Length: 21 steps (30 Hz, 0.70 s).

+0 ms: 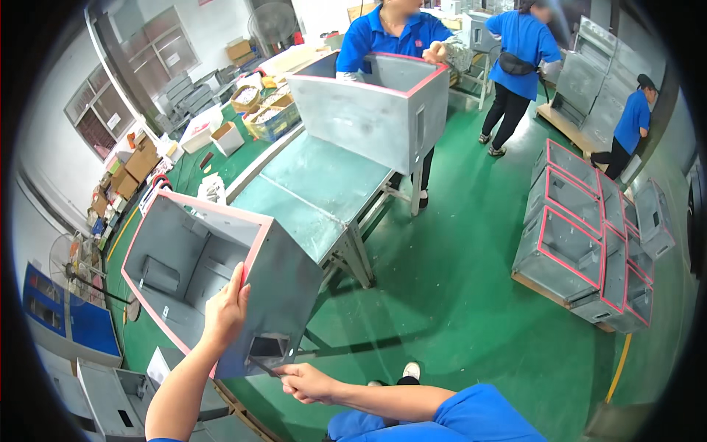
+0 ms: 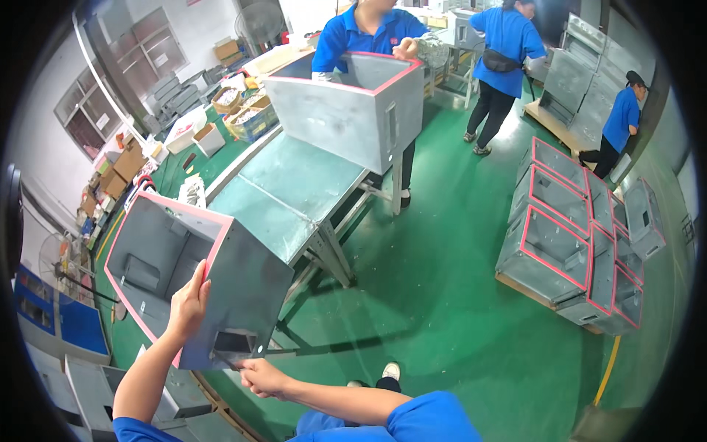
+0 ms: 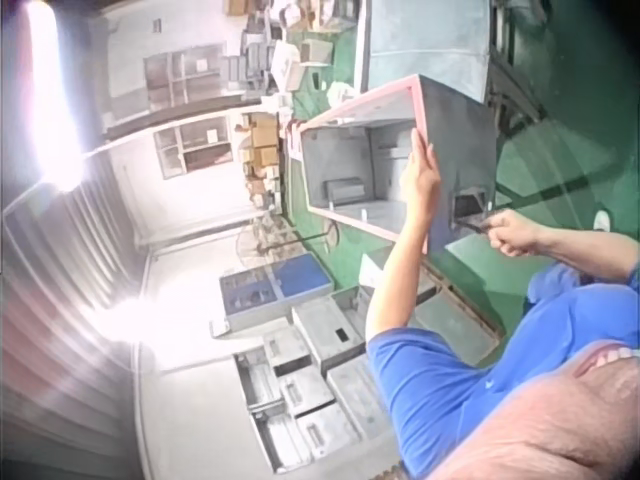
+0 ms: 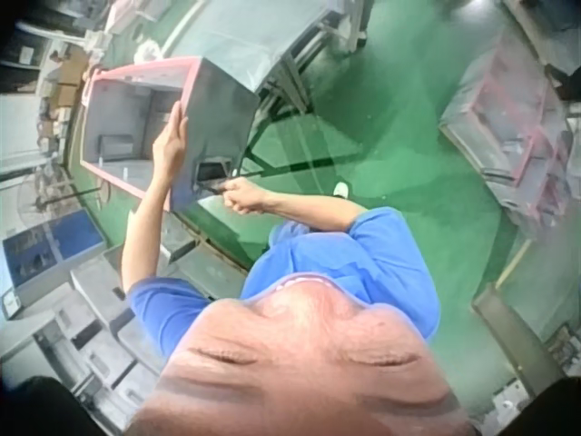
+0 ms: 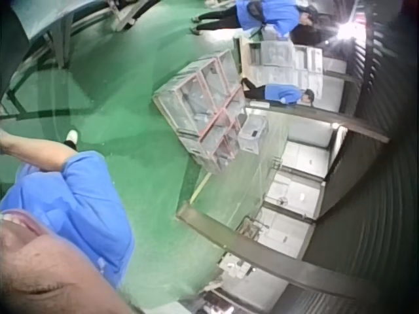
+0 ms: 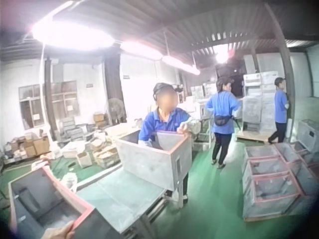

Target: Manually deburring or grinding the edges of cutouts on metal enclosure boxes using a metal file.

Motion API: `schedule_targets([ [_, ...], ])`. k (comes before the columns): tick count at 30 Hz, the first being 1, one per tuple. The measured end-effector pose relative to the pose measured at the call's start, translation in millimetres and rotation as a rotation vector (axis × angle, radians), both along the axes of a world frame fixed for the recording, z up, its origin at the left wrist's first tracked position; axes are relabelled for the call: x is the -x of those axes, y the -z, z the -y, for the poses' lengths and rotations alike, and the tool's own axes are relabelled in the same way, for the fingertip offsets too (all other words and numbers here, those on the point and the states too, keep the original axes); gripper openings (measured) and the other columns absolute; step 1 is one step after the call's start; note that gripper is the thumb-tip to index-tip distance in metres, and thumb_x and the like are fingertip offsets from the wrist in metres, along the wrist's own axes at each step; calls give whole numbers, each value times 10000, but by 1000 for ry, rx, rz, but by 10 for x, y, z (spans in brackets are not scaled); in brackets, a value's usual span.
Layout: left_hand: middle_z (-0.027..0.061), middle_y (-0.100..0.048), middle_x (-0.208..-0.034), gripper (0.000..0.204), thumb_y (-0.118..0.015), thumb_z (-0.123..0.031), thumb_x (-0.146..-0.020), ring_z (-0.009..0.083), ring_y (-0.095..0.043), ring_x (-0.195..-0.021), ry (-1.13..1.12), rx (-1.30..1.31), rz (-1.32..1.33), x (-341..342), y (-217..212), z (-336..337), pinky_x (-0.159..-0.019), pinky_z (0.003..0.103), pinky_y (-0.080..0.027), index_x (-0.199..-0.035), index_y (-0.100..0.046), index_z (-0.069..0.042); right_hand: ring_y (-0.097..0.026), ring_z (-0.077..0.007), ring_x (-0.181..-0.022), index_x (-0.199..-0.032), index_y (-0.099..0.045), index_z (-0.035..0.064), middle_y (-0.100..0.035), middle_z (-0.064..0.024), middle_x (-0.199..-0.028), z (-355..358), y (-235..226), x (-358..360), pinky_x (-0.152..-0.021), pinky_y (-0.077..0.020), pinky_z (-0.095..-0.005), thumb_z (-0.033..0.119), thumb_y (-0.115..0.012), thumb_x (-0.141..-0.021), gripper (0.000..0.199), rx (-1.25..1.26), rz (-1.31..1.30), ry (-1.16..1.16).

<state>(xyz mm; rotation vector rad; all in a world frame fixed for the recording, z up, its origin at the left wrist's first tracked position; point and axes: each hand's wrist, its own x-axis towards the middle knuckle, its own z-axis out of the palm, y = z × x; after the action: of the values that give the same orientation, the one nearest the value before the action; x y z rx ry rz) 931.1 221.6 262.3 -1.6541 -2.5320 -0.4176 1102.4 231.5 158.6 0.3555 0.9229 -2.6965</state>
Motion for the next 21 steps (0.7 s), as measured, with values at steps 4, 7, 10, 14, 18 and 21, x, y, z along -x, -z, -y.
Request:
schedule_targets([
  [4,192,-574,-920,406,-436,-242,-860,354,-563,-774,6,-3,14,56,42,6,-657,402,-447,-1234,-388,-92,-278,-1,-411,-1206,-372,26,-381,46,-630,-111,29,-142,-333,-215,-153,114,-367,-850,367,-75,-19,-49],
  [7,189,-569,-947,408,-433,-238,-857,353,-558,-801,28,-16,14,66,27,-26,-675,398,-444,-1235,-384,-91,-287,-2,-425,-1153,-433,44,-393,54,-632,-262,63,-358,-345,-218,-155,143,-382,-857,316,-246,15,-35],
  [10,191,-555,-1001,412,-425,-232,-859,352,-544,-867,12,29,51,25,26,-74,-718,389,-435,-1242,-373,-90,-293,-8,-431,-1134,-457,51,-412,46,-639,-516,127,-734,-351,-224,-161,152,-394,-858,300,-310,103,110],
  [14,210,-548,-1011,433,-427,-202,-862,369,-535,-895,24,-24,182,63,66,33,-733,381,-432,-1273,-333,-106,-325,-24,-428,-1095,-450,15,-443,1,-644,-1048,222,-1273,-347,-255,-163,101,-409,-846,267,-354,162,575],
  [18,221,-538,-1033,457,-439,-177,-853,375,-525,-925,105,-81,192,120,101,118,-748,385,-428,-1278,-313,-64,-348,-53,-415,-968,-436,38,-450,-40,-639,-1810,-162,-1871,-336,-283,-189,62,-381,-830,151,-447,218,1030],
  [21,220,-525,-1062,451,-445,-156,-836,362,-514,-963,192,-145,215,164,218,41,-781,377,-420,-1253,-341,-20,-347,-50,-421,-942,-456,47,-440,-33,-620,-2381,-495,-2380,-334,-266,-177,122,-419,-863,115,-580,137,1358],
])
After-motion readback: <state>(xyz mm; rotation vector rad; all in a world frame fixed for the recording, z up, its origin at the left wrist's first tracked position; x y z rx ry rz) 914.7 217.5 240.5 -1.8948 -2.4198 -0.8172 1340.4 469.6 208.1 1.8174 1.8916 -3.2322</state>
